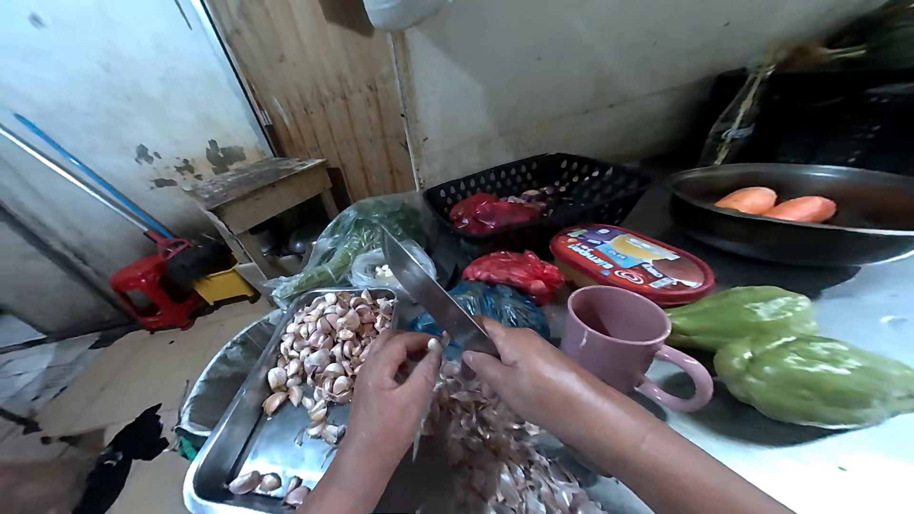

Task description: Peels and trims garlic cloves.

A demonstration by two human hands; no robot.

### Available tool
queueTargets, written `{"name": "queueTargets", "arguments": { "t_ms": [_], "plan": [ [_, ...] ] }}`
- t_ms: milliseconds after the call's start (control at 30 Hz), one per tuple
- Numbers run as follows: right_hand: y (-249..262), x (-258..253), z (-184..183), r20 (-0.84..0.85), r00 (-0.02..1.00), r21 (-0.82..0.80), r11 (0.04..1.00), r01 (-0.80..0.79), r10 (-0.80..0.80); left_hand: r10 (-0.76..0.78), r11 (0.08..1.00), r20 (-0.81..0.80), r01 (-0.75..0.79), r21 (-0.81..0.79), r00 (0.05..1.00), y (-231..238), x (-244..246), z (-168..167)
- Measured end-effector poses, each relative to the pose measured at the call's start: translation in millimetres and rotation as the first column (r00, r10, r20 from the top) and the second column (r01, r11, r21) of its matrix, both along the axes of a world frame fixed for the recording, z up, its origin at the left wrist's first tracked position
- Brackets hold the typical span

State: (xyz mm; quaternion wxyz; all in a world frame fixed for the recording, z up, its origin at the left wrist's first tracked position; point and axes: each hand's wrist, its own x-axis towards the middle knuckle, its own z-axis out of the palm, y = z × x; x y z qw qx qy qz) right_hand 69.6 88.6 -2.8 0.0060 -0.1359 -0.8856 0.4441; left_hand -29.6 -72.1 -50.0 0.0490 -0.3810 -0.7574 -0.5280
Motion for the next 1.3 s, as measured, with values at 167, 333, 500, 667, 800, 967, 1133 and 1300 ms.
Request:
{"name": "queueTargets", "arguments": {
  "t_ms": [167,333,500,667,800,967,1133,1300],
  "plan": [
    [9,0,-2,-0.057,0.992,0.013,0.993,0.115,-0.114,-0.003,0.987,0.347,-0.054,0.154,0.938,1,-10,11],
    [11,2,-4,-0.140,0.975,0.021,0.984,0.176,-0.171,0.197,0.970,0.229,-0.156,-0.188,0.953,32,-70,48],
    [16,1,-9,-0.131,0.980,0.060,0.986,0.159,-0.150,0.250,0.927,0.111,-0.204,-0.316,0.962,71,-127,68],
    [14,5,-14,-0.202,0.975,0.124,0.986,0.115,-0.089,0.240,0.912,0.055,-0.205,-0.354,0.969,50,-103,93],
    [8,9,-2,-0.115,0.993,0.091,0.996,-0.003,0.013,0.137,0.854,-0.058,-0.147,-0.498,0.989,4,-66,103],
    [5,9,-1,-0.098,0.993,0.030,0.997,-0.064,0.067,-0.012,0.640,-0.056,-0.035,-0.768,0.998,-56,-40,98],
    [6,6,-6,-0.076,0.994,0.011,0.996,-0.083,0.084,-0.122,0.396,-0.074,-0.020,-0.918,0.990,-96,-40,82],
    [4,5,-6,-0.048,0.996,0.114,0.991,-0.070,0.076,-0.059,0.185,-0.016,-0.005,-0.983,0.998,-108,-39,75]
  ]
}}
